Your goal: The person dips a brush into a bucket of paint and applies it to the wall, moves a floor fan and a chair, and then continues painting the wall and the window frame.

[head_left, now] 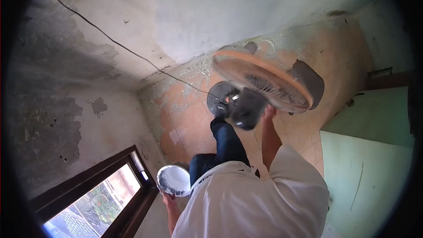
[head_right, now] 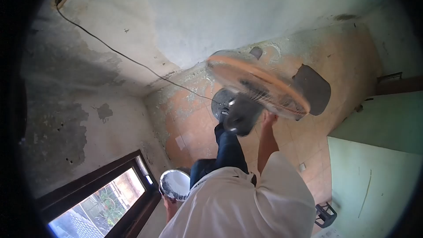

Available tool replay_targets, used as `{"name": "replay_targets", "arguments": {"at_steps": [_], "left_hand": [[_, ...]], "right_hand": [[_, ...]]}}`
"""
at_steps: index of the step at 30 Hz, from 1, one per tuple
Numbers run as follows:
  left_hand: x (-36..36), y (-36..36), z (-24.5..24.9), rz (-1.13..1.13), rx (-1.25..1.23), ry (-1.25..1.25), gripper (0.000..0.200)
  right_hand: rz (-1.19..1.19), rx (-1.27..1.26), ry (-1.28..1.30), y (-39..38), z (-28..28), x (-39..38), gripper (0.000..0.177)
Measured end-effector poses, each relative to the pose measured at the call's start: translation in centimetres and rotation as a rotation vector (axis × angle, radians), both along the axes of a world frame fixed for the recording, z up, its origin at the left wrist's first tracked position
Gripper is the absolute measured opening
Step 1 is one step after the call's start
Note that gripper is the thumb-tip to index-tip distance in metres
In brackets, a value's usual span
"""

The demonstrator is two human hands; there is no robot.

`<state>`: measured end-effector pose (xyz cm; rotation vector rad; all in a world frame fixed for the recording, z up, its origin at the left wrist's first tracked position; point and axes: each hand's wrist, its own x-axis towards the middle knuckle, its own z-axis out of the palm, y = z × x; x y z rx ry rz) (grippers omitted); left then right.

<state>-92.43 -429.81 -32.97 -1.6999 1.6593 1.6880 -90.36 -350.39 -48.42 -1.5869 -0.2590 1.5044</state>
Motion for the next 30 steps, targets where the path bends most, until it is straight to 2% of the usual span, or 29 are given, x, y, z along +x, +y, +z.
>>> {"name": "replay_targets", "arguments": {"at_steps": [1,3,6,9,11,12,14,15,17,18,20,24,25,26,27,29,30], "left_hand": [[-1.6,0.3,-0.5,-0.014,0.02,0.042,0.034],[-5.2,1.6,-0.3,-0.032,-0.036,-0.014,0.034],[-9.4,3.2,-0.8,0.015,-0.066,0.064,0.031],[-13.9,4.6,-1.2,-0.019,-0.061,0.112,0.029],[-16.7,4.6,-1.9,-0.112,-0.016,0.162,0.029],[-18.3,4.5,-2.3,-0.119,0.025,0.153,0.03],[-20.5,4.4,-2.2,-0.179,0.054,0.17,0.03],[-21.5,3.7,-2.7,-0.226,0.084,0.194,0.03],[-23.4,3.1,-2.6,-0.311,0.09,0.203,0.03],[-24.6,3.2,-2.7,-0.379,0.089,0.224,0.029],[-26.4,4.3,-2.0,-0.437,0.056,0.234,0.028],[-27.9,6.0,0.5,-0.645,-0.019,0.344,0.042],[-28.3,7.1,1.8,-0.666,-0.026,0.377,0.044],[-28.7,7.6,2.4,-0.668,-0.047,0.399,0.039],[-29.2,8.0,3.1,-0.622,-0.043,0.408,0.036],[-29.8,7.9,4.2,-0.632,-0.045,0.397,0.036],[-30.1,7.9,4.6,-0.578,-0.052,0.386,0.038]], "right_hand": [[0.111,-0.044,-0.092,-1.3,0.3,-0.9,0.039],[0.243,-0.074,-0.061,-3.4,2.2,-1.9,0.044],[0.293,-0.063,0.041,-7.7,5.9,-3.4,0.044],[0.415,-0.147,-0.047,-11.2,7.4,-4.5,0.043],[0.775,0.377,-0.084,-12.5,-1.9,-1.5,0.047],[0.61,0.311,0.005,-13.7,-1.3,-2.5,0.048],[0.38,0.019,0.148,-14.9,6.0,-4.9,0.051],[0.356,0.024,0.091,-15.6,8.3,-6.0,0.046],[0.282,0.014,-0.078,-16.4,9.2,-6.5,0.041],[0.278,0.023,-0.078,-17.0,9.7,-6.6,0.041],[0.107,-0.046,-0.173,-18.3,10.6,-6.9,0.037],[0.17,-0.038,-0.205,-21.8,13.7,-7.3,0.037],[0.254,-0.111,-0.288,-22.8,15.1,-7.8,0.039],[0.341,-0.187,-0.37,-23.6,16.1,-8.1,0.041],[0.356,-0.194,-0.372,-24.4,16.8,-8.4,0.041],[0.608,-0.199,-0.35,-26.0,17.9,-9.4,0.039],[0.639,-0.208,-0.348,-26.6,18.3,-10.2,0.039]]}}
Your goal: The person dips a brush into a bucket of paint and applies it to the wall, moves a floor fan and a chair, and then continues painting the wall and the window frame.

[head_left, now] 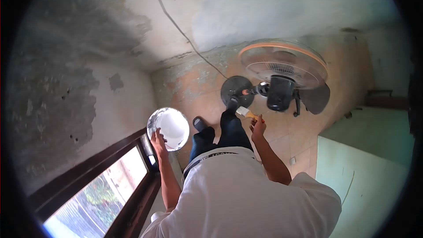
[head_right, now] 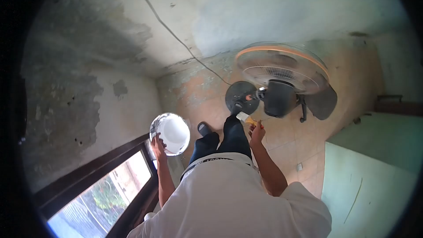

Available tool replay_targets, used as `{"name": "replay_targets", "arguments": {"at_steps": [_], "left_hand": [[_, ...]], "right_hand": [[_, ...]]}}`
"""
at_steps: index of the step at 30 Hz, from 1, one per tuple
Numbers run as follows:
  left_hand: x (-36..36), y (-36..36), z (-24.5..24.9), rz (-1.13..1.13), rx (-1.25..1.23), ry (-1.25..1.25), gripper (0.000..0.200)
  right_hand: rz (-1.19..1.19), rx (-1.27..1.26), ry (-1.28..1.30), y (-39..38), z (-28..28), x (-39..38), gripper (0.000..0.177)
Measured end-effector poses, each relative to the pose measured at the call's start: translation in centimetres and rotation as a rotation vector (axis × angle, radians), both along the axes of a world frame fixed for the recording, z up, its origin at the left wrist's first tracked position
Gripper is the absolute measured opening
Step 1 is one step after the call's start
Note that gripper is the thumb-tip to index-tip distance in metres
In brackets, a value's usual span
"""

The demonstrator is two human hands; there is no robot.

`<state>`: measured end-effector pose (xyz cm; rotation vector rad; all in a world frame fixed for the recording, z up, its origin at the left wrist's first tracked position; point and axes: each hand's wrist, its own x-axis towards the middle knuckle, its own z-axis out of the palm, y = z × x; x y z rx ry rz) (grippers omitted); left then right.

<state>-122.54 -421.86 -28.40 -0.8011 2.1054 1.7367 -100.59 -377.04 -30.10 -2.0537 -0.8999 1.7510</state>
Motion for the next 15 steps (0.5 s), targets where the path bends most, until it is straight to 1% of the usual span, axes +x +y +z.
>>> {"name": "replay_targets", "arguments": {"at_steps": [1,2,3,5,7,8,9,11,12,13,14,15], "left_hand": [[-0.2,0.2,0.7,0.058,0.001,-0.009,0.041],[-0.3,0.0,2.1,0.064,0.064,-0.014,0.048],[-0.2,0.6,4.6,0.026,0.109,0.061,0.05],[-0.5,2.4,9.0,-0.003,0.087,0.143,0.052],[-0.4,2.7,10.9,-0.023,0.17,0.195,0.051],[-0.6,2.2,10.6,-0.057,0.199,0.158,0.043],[-0.4,2.4,11.2,-0.071,0.193,0.142,0.038],[0.2,2.8,12.6,-0.121,0.216,0.132,0.039],[0.9,3.2,13.2,-0.067,0.218,0.132,0.042],[1.5,2.8,12.7,-0.087,0.219,0.108,0.042],[2.0,2.7,13.5,-0.061,0.222,0.13,0.042],[2.7,2.9,14.1,-0.029,0.223,0.151,0.042]], "right_hand": [[0.101,-0.043,0.115,-0.6,0.4,-1.0,0.038],[0.202,-0.087,0.229,-1.4,0.9,-1.9,0.037],[0.233,-0.101,0.231,-2.2,2.1,-3.4,0.037],[0.405,-0.107,0.521,-4.9,5.7,-8.0,0.039],[0.544,-0.112,0.666,-7.5,7.0,-12.0,0.04],[0.661,-0.12,0.789,-8.6,7.7,-13.8,0.041],[0.78,-0.119,0.794,-10.2,10.0,-16.0,0.042],[1.041,-0.043,0.872,-13.4,12.7,-18.8,0.04],[1.13,-0.046,0.899,-15.4,13.5,-19.7,0.039],[1.223,-0.057,0.926,-17.3,14.2,-20.5,0.038],[1.345,-0.067,0.941,-19.1,14.9,-21.2,0.033],[1.468,-0.07,0.942,-20.8,14.8,-21.5,0.032]]}}
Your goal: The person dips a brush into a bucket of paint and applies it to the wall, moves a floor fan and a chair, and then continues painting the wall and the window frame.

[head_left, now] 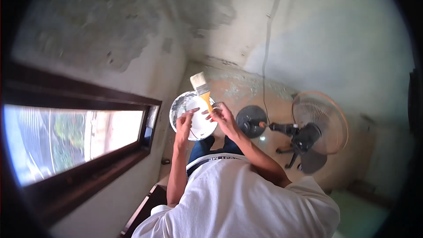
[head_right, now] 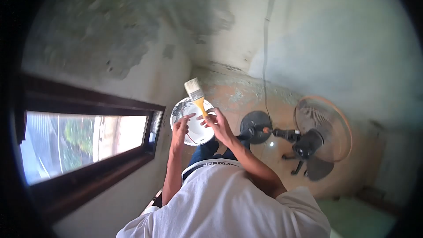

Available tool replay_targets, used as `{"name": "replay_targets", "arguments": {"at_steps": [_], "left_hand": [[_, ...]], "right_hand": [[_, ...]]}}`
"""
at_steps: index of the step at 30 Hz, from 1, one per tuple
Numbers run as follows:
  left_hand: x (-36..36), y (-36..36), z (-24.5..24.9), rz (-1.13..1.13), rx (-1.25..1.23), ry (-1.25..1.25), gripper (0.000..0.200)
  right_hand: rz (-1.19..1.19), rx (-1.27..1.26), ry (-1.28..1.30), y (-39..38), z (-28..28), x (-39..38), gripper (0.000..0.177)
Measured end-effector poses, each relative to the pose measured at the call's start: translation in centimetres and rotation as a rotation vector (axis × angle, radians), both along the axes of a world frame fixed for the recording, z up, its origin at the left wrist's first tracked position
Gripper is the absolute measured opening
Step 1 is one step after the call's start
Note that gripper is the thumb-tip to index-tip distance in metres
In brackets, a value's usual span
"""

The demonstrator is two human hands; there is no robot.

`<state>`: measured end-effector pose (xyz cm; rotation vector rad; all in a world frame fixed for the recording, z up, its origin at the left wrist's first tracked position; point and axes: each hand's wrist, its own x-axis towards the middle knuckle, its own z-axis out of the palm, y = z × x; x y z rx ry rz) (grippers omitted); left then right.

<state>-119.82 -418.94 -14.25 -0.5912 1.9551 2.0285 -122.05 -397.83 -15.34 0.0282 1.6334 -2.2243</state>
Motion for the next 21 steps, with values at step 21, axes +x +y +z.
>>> {"name": "replay_targets", "arguments": {"at_steps": [21], "left_hand": [[22.8,-8.5,-17.4,1.238,0.22,-0.183,0.031]], "right_hand": [[0.927,0.492,0.924,-33.1,-19.9,-4.7,0.016]]}}
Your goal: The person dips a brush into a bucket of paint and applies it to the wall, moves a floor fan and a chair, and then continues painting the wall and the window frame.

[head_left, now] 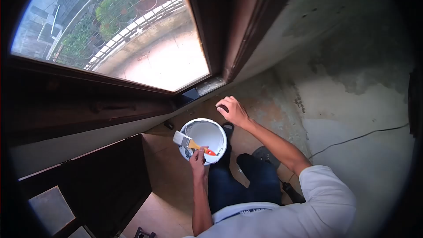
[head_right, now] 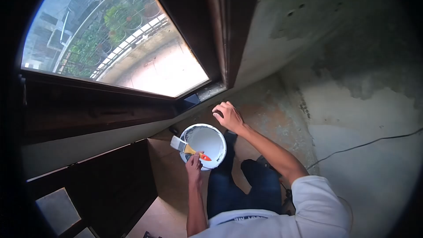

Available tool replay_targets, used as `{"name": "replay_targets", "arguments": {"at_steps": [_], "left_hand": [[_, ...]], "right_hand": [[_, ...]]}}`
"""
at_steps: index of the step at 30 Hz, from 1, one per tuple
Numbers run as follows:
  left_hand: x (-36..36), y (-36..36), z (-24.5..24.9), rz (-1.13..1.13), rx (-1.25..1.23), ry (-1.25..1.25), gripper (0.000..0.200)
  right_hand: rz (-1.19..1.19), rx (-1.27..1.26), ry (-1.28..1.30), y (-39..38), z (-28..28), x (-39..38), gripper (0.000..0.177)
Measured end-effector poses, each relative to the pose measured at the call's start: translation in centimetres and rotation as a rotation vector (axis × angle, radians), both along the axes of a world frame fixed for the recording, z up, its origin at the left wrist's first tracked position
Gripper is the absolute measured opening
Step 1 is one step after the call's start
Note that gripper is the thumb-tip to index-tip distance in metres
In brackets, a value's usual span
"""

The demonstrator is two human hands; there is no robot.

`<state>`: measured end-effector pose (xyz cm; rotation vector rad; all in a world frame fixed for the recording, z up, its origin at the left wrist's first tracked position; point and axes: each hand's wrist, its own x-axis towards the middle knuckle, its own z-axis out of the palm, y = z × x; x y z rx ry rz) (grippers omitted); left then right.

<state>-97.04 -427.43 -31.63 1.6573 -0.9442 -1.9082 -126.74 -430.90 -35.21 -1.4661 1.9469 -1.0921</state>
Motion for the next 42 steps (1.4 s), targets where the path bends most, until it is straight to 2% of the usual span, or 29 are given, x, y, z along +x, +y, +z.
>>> {"name": "replay_targets", "arguments": {"at_steps": [3,4,6,7,10,17,23,26,35,42], "left_hand": [[6.2,-1.2,-3.7,0.1,-0.037,-0.044,0.032],[7.3,-1.5,-5.4,0.145,-0.074,-0.053,0.032],[9.5,-2.0,-6.2,0.222,-0.096,-0.087,0.032],[11.2,-2.1,-7.1,0.23,-0.118,-0.104,0.031],[14.4,-1.9,-8.6,0.295,-0.113,-0.119,0.031],[17.8,-1.1,-10.6,0.415,-0.053,-0.186,0.031],[19.4,-1.5,-10.9,0.477,0.026,-0.141,0.03],[19.4,-1.6,-11.2,0.523,0.058,-0.122,0.029],[17.2,-2.5,-11.8,0.476,0.071,-0.071,0.028],[16.2,-3.4,-12.0,0.383,0.036,-0.044,0.028]], "right_hand": [[0.097,0.049,0.137,-6.2,-11.0,2.9,0.035],[0.111,0.035,0.129,-8.3,-14.3,3.5,0.035],[0.238,0.045,0.271,-11.5,-18.8,5.9,0.05],[0.241,0.037,0.256,-12.8,-20.8,7.0,0.05],[0.288,0.002,0.589,-16.0,-25.2,9.5,0.071],[0.224,0.023,0.545,-17.5,-26.5,10.2,0.067],[0.188,-0.027,0.606,-18.2,-26.7,10.2,0.072],[0.188,-0.04,0.624,-18.7,-27.0,10.0,0.069],[0.157,-0.039,0.441,-18.2,-26.1,9.8,0.069],[0.172,-0.078,0.446,-17.9,-26.2,9.2,0.066]]}}
